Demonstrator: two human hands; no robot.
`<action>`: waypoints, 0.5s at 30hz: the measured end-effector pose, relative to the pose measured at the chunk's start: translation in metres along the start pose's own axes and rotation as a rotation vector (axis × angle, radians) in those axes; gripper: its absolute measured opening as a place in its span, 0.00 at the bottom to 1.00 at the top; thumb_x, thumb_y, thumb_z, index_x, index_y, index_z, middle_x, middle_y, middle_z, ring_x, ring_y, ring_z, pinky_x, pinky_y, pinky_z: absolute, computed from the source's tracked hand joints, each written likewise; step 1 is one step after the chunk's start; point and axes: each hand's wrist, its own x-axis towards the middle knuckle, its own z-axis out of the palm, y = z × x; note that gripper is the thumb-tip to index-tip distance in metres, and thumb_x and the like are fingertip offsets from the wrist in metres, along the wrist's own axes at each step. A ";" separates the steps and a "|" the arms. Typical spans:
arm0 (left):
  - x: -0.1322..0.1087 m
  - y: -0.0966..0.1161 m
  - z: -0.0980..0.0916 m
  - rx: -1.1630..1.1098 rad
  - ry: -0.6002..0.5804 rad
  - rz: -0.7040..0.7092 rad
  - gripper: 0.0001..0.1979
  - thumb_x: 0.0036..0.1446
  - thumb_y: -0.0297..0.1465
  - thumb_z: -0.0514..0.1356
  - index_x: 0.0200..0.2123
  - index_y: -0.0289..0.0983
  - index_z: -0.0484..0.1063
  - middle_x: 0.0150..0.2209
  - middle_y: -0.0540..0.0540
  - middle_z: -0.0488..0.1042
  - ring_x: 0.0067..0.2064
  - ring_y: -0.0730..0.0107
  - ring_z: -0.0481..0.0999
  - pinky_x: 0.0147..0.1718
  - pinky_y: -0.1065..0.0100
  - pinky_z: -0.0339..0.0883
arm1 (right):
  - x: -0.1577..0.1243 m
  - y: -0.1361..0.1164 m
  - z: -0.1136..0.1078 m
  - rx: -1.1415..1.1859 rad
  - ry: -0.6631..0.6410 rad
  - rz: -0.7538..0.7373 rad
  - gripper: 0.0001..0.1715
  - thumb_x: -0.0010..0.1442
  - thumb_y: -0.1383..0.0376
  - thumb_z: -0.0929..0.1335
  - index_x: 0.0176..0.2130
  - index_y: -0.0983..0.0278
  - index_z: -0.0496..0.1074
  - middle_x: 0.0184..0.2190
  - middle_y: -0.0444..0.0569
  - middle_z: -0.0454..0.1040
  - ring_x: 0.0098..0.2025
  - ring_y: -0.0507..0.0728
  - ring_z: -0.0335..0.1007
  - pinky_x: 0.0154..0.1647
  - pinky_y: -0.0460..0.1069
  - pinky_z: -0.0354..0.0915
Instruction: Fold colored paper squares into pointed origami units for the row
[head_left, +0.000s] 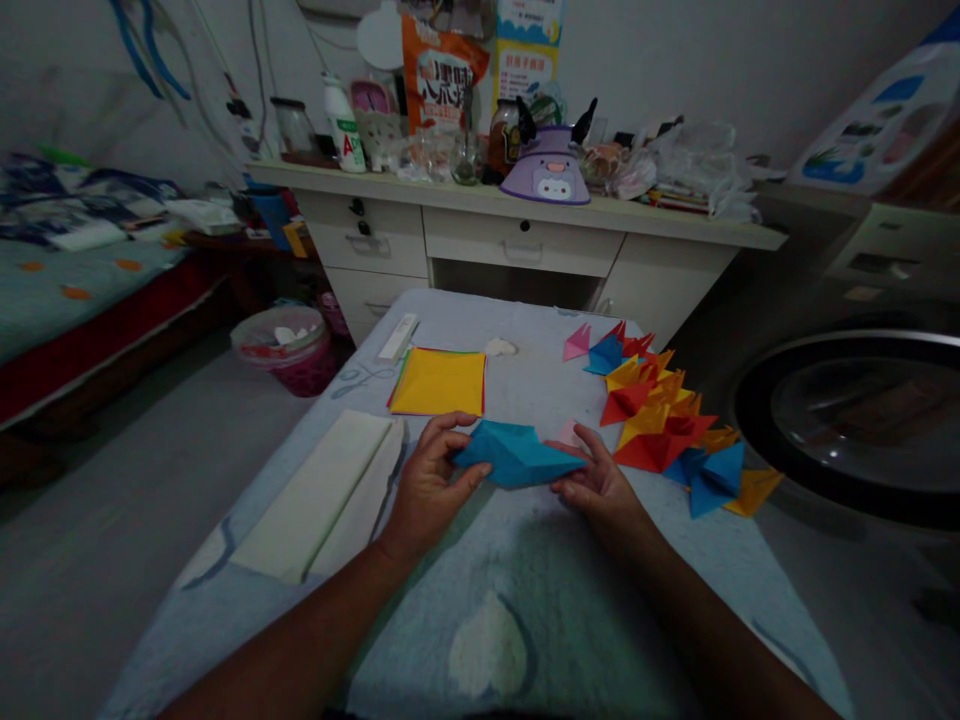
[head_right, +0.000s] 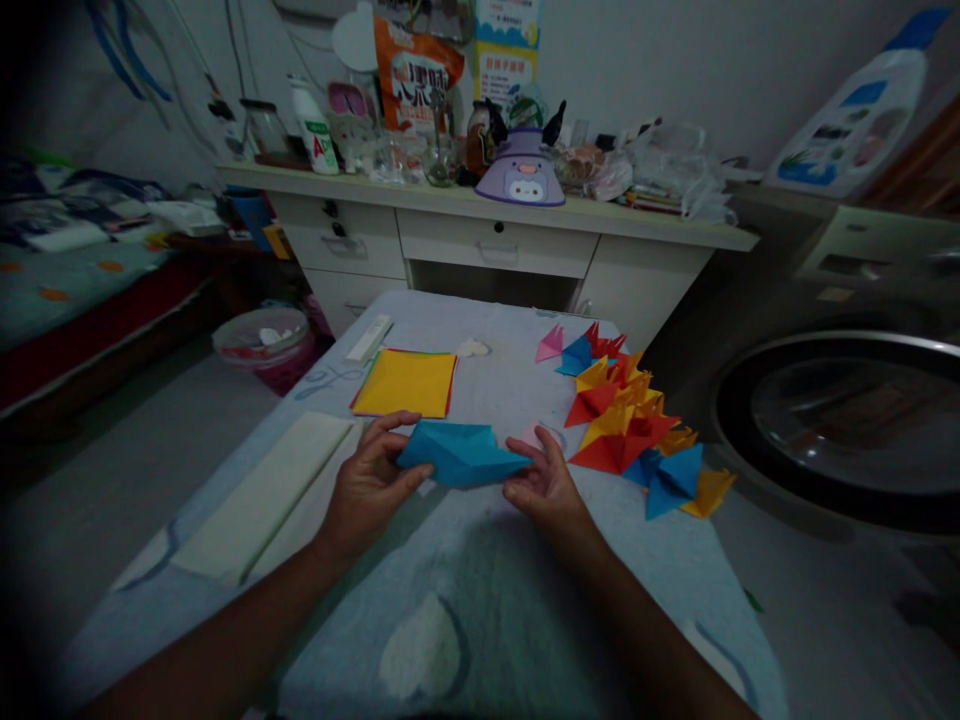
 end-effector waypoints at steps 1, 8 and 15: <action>0.000 0.000 0.001 -0.041 0.004 -0.007 0.08 0.49 0.26 0.66 0.32 0.38 0.70 0.49 0.44 0.66 0.52 0.63 0.68 0.45 0.68 0.67 | 0.000 -0.001 0.001 0.008 -0.013 0.007 0.56 0.43 0.58 0.77 0.62 0.52 0.48 0.57 0.56 0.66 0.39 0.57 0.73 0.39 0.54 0.69; 0.001 0.003 0.007 -0.463 0.012 -0.229 0.23 0.44 0.26 0.70 0.43 0.42 0.66 0.39 0.51 0.70 0.38 0.72 0.72 0.35 0.73 0.68 | 0.000 -0.002 0.002 -0.023 0.014 0.005 0.55 0.37 0.58 0.80 0.60 0.53 0.57 0.62 0.56 0.60 0.61 0.65 0.59 0.53 0.59 0.63; 0.001 0.001 0.004 -0.578 -0.075 -0.315 0.26 0.47 0.27 0.69 0.49 0.44 0.68 0.42 0.50 0.71 0.40 0.71 0.72 0.37 0.72 0.69 | -0.002 -0.003 0.007 0.147 -0.046 0.062 0.52 0.39 0.61 0.80 0.58 0.53 0.58 0.47 0.49 0.71 0.45 0.59 0.72 0.43 0.52 0.67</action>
